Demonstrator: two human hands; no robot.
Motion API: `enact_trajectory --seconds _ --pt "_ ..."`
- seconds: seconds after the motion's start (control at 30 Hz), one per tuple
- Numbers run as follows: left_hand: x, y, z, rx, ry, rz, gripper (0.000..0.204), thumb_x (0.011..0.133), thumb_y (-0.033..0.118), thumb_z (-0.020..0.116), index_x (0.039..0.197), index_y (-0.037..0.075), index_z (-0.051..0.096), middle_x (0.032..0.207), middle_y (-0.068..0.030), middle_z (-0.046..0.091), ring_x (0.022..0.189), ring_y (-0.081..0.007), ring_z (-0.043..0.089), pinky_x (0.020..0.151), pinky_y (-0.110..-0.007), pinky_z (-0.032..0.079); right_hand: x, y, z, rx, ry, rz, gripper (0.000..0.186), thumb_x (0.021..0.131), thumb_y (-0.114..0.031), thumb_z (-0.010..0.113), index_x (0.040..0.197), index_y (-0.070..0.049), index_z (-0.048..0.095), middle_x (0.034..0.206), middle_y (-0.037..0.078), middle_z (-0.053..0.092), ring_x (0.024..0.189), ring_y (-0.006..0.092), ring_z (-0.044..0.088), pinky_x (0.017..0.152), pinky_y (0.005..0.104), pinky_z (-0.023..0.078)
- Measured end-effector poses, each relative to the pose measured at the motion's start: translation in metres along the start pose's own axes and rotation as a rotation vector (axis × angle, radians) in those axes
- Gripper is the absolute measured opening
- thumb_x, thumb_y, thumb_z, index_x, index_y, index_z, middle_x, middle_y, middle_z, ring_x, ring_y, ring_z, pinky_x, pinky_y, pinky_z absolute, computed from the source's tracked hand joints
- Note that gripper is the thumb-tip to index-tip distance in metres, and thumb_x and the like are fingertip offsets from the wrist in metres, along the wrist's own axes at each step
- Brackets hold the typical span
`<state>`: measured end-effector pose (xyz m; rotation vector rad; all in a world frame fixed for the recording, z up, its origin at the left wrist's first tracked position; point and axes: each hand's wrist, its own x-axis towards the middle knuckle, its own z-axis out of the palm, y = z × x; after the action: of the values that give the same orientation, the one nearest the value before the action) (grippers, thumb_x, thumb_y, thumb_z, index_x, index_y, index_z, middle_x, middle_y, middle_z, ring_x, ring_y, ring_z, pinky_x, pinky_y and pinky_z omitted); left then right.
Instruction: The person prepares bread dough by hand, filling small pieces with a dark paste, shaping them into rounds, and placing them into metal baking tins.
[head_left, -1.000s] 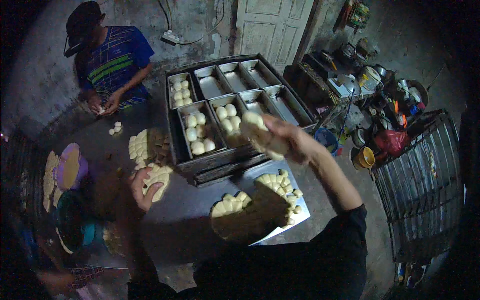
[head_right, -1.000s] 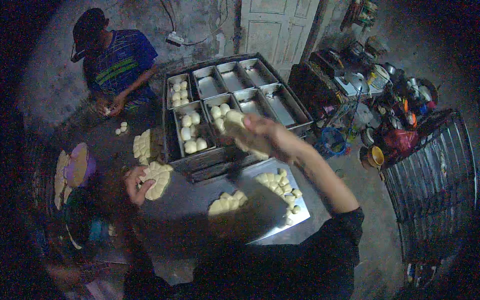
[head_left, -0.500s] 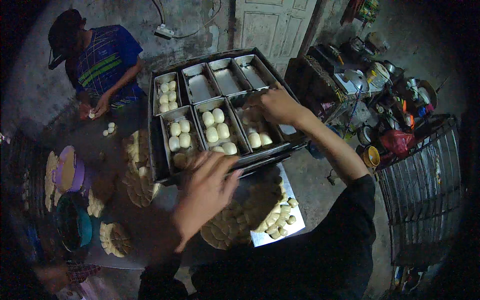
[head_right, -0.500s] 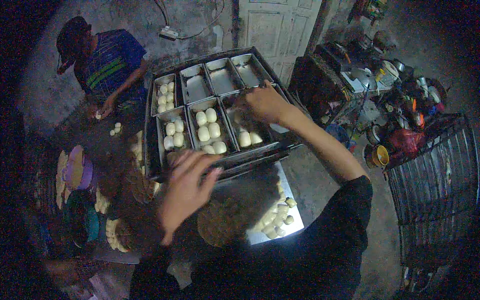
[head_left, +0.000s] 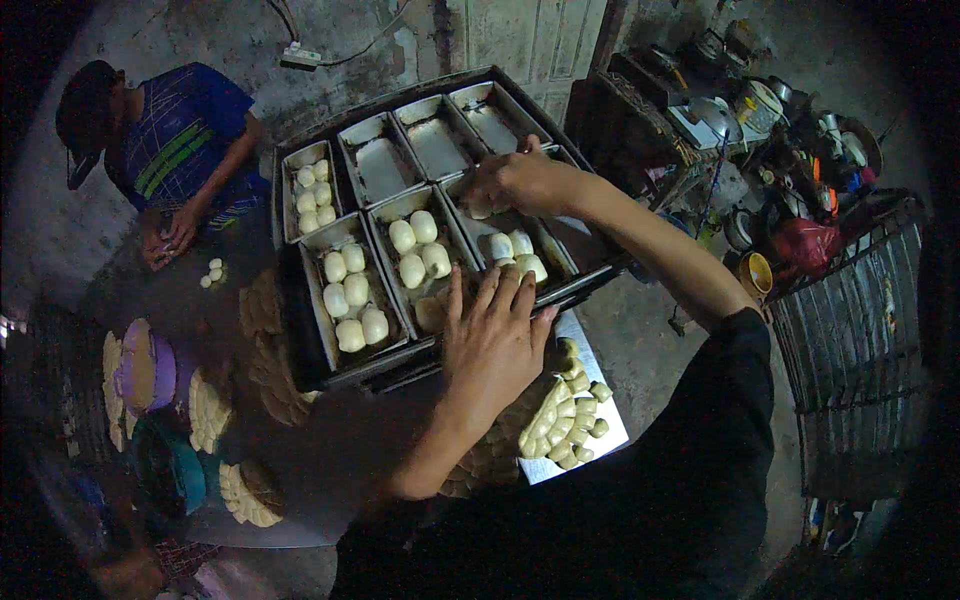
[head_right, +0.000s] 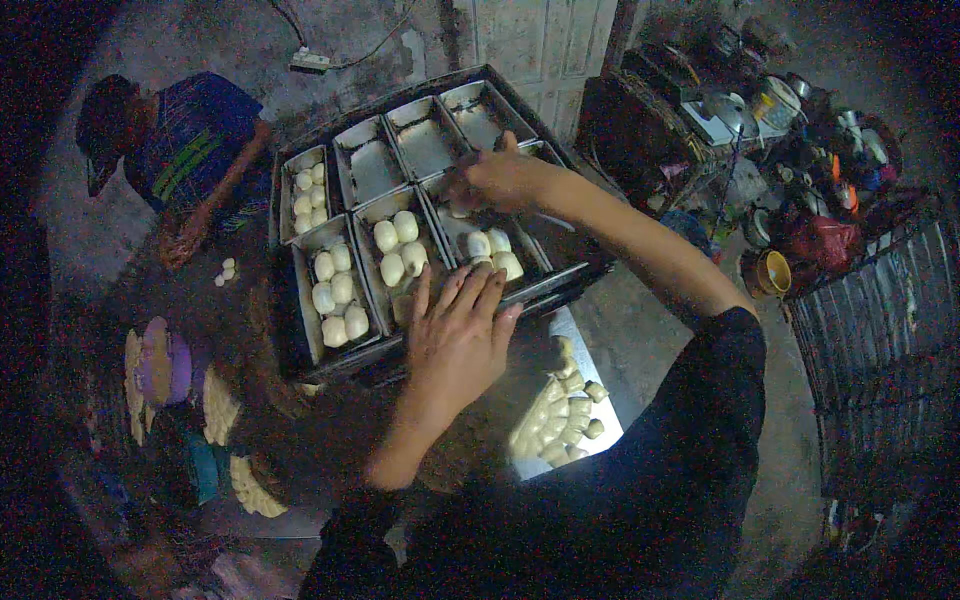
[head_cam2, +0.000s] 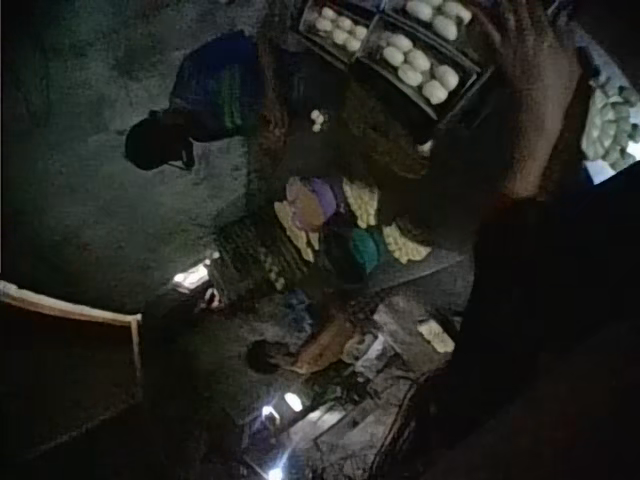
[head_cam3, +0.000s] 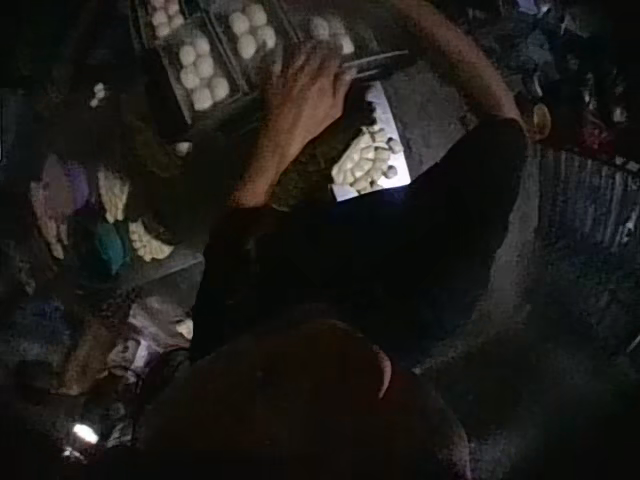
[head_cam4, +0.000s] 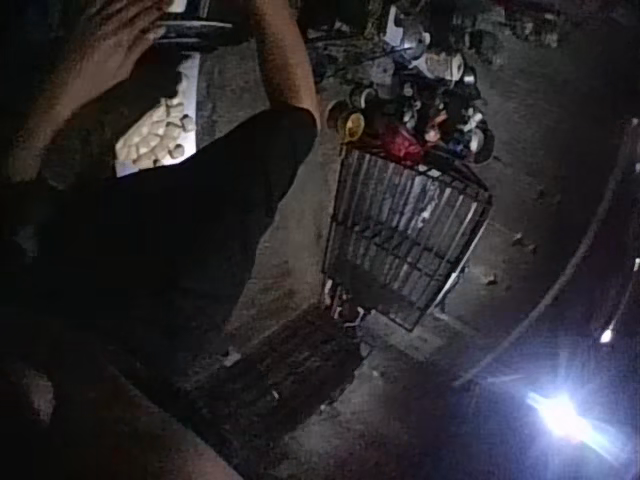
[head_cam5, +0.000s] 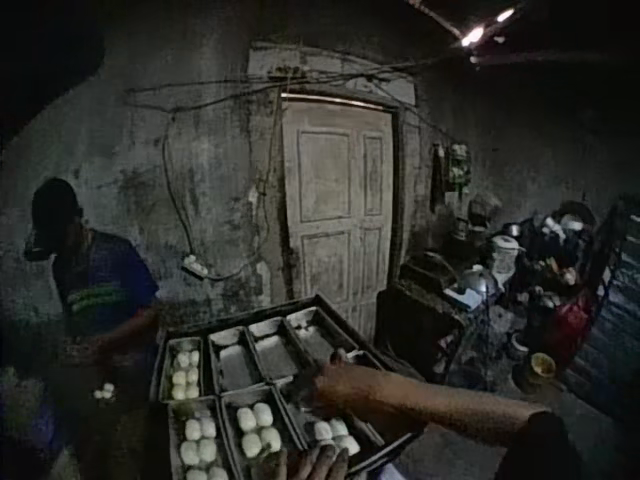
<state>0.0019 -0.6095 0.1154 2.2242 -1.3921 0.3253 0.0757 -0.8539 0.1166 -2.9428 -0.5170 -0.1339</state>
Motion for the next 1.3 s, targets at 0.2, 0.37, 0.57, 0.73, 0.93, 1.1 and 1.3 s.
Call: enact_trajectory --seconds 0.2,0.37,0.57,0.73,0.93,1.1,1.3 --pt "0.008 0.003 0.007 -0.022 0.002 -0.051 0.044 0.096 0.039 0.051 0.116 0.003 0.065 0.119 -0.0138 0.063 0.115 -0.0305 0.057 0.111 -0.054 0.028 -0.028 -0.043 -0.022 0.041 -0.142 0.02 0.025 0.091 -0.017 0.062 0.115 -0.018 0.067 0.113 0.008 0.066 0.111 0.0273 0.058 0.094 0.0542 0.031" --pt "0.018 0.016 0.017 -0.027 0.002 -0.131 0.049 0.097 0.043 0.047 0.107 0.002 0.071 0.119 -0.0172 0.061 0.118 -0.0365 0.052 0.11 -0.057 0.027 -0.023 -0.029 -0.025 0.252 -0.189 -0.011 0.02 0.09 -0.013 0.061 0.109 -0.011 0.066 0.11 0.011 0.067 0.108 0.0297 0.06 0.095 0.0481 0.037" --pt "-0.012 -0.001 0.04 -0.214 0.188 0.008 0.044 0.089 0.034 0.058 0.122 0.006 0.063 0.122 -0.0155 0.061 0.122 -0.0335 0.052 0.115 -0.065 0.014 -0.007 -0.041 -0.01 0.298 -0.303 0.329 0.026 0.086 -0.006 0.061 0.112 -0.005 0.065 0.117 0.016 0.066 0.108 0.0305 0.063 0.094 0.0401 0.046" --pt "-0.136 -0.051 -0.027 -0.499 0.368 0.359 0.029 0.078 0.011 0.066 0.107 0.012 0.069 0.099 -0.0087 0.068 0.103 -0.0236 0.065 0.117 -0.063 0.015 -0.08 -0.108 -0.049 0.824 0.471 0.521 0.03 0.09 -0.01 0.06 0.119 -0.003 0.063 0.121 0.014 0.063 0.11 0.0248 0.061 0.092 0.0364 0.048" --pt "-0.307 -0.164 -0.039 -0.8 -0.213 -0.109 0.034 0.092 0.014 0.059 0.126 0.008 0.059 0.114 -0.0105 0.065 0.109 -0.0239 0.063 0.118 -0.055 0.02 -0.036 -0.281 -0.035 0.528 0.098 0.181 0.027 0.089 -0.01 0.063 0.115 -0.004 0.065 0.114 0.013 0.065 0.104 0.0237 0.062 0.085 0.036 0.051" --pt "-0.411 -0.225 -0.069 -0.902 0.033 -0.524 0.025 0.093 0.02 0.059 0.115 0.011 0.064 0.109 -0.0094 0.068 0.1 -0.0261 0.066 0.102 -0.049 0.038 0.094 -0.439 0.053 0.458 -0.227 -0.209 0.019 0.077 -0.006 0.074 0.096 -0.008 0.074 0.093 0.011 0.07 0.088 0.0273 0.066 0.075 0.036 0.053" --pt "-0.504 -0.269 -0.141 -0.691 -0.026 -0.788 0.024 0.092 0.026 0.059 0.11 0.013 0.067 0.107 -0.0106 0.069 0.096 -0.0285 0.068 0.089 -0.045 0.049 0.262 -0.516 0.239 0.312 -0.255 -0.369 0.023 0.083 -0.009 0.069 0.104 -0.015 0.073 0.109 0.006 0.07 0.106 0.0262 0.062 0.095 0.0386 0.046"
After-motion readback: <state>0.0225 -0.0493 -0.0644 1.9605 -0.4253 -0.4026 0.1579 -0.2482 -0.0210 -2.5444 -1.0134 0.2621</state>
